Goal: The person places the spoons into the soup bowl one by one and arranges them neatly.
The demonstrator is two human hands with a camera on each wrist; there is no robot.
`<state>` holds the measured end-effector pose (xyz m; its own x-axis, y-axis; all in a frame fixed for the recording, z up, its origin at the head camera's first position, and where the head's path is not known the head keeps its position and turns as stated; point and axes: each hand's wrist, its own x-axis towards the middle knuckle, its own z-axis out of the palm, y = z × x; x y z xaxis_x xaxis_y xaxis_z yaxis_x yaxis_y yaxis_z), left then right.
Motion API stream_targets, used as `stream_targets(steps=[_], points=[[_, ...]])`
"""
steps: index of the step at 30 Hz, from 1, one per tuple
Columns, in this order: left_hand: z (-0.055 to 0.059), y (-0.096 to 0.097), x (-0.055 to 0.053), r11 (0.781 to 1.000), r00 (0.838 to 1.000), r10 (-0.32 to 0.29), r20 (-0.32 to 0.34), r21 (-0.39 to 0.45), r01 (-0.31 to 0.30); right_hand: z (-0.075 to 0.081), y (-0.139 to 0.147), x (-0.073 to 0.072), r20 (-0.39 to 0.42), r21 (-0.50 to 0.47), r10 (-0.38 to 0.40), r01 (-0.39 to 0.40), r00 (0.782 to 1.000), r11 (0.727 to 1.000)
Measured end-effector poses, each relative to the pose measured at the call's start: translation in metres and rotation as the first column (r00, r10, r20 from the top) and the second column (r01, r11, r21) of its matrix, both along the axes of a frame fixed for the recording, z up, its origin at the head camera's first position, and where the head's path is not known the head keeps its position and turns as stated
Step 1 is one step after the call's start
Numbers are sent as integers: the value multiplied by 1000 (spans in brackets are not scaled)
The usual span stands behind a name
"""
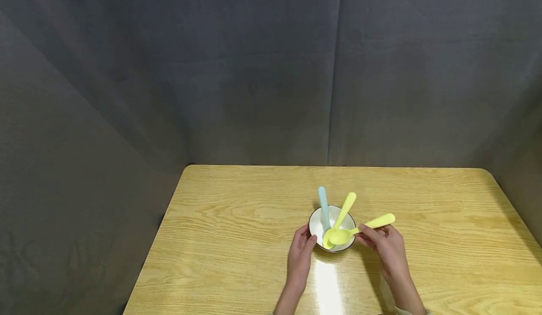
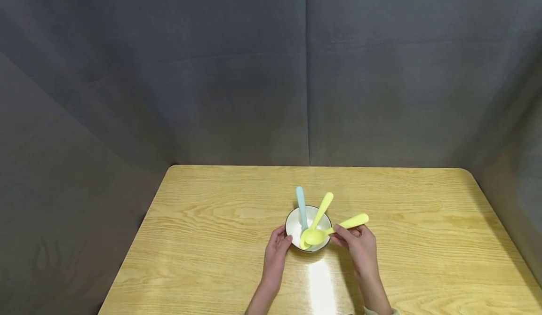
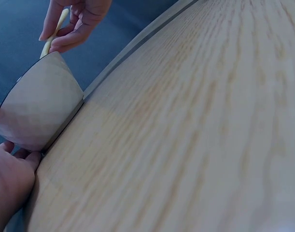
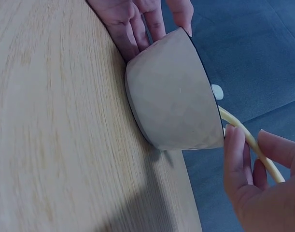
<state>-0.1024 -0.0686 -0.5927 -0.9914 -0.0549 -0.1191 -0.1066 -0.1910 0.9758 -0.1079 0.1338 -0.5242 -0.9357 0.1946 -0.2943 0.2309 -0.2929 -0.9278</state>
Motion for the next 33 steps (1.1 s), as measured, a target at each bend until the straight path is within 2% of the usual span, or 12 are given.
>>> stream_targets(steps=[11, 25, 33], points=[[-1, -2, 0, 999, 1000, -12, -20, 31, 13, 3, -1, 1, 25, 40, 9, -10, 1000, 999], [0, -2, 1, 1000, 997, -27, -70, 13, 28, 0, 0, 3, -19, 89, 24, -22, 1000, 996], [0, -1, 0, 999, 1000, -16, -11, 36, 17, 0, 0, 2, -3, 68, 16, -15, 1000, 998]])
